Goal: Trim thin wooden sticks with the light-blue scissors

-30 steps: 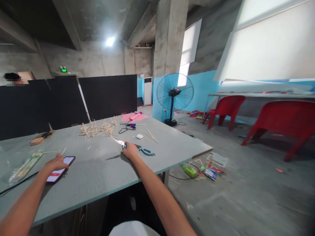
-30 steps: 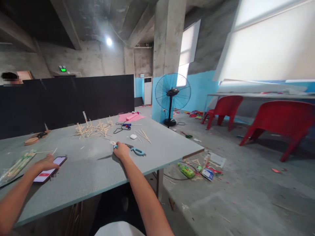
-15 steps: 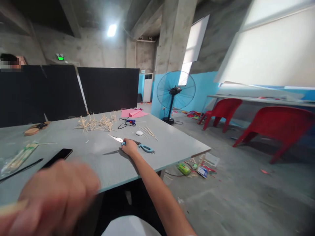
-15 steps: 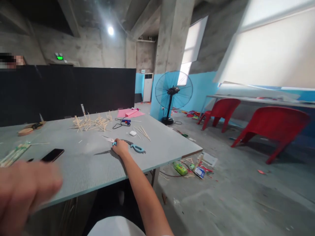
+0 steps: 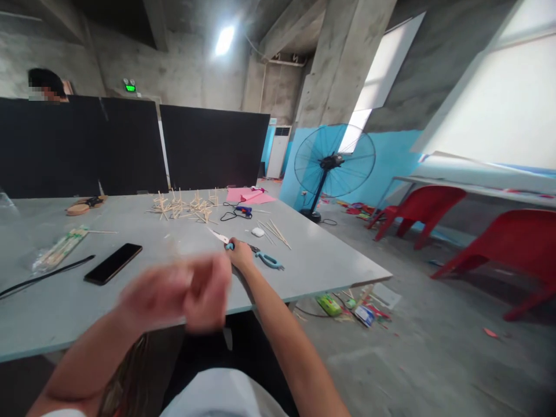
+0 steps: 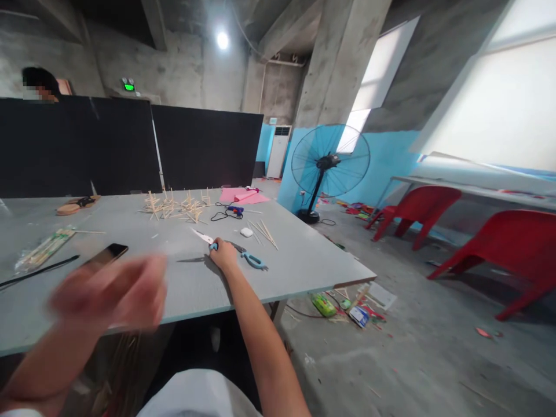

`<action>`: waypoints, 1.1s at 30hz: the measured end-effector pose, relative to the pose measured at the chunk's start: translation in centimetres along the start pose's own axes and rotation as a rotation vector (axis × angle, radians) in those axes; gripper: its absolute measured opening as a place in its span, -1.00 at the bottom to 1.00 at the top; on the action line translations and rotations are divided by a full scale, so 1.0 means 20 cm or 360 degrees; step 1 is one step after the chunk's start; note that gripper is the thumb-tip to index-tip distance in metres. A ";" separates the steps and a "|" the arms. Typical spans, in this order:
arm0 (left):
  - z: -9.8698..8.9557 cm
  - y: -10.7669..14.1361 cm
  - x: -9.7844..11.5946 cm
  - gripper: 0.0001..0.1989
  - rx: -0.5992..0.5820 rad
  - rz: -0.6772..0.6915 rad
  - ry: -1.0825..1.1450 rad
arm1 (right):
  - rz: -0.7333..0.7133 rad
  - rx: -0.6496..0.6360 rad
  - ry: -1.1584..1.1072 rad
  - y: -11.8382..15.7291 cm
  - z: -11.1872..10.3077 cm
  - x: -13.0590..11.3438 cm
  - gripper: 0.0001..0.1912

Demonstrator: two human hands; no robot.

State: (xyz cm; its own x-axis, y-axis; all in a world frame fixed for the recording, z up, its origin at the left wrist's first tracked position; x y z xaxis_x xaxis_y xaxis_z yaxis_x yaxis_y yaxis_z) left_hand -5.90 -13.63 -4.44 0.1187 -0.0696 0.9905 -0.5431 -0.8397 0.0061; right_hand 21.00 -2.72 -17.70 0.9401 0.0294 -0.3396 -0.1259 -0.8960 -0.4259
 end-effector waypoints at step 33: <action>0.13 -0.79 -0.63 -0.46 -0.0022 -0.0212 -0.0014 | -0.0074 -0.0218 0.0129 0.05 -0.04 -0.10 -0.69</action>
State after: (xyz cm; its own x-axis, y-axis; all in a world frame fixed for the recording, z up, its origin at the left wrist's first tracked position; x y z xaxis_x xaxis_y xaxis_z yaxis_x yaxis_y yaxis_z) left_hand 3.44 -0.86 -17.38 0.1977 0.0370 0.9796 -0.5332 -0.8345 0.1392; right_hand 19.30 -4.15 -16.74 0.9671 0.0410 -0.2509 -0.0427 -0.9467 -0.3193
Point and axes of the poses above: each hand's wrist, its own y-axis away from the middle knuckle, its own z-axis out of the palm, x = y × z, the point moved 2 cm from there along -y, towards the middle knuckle, and after that the axes turned 11 degrees about -z, right-handed, at the moved point
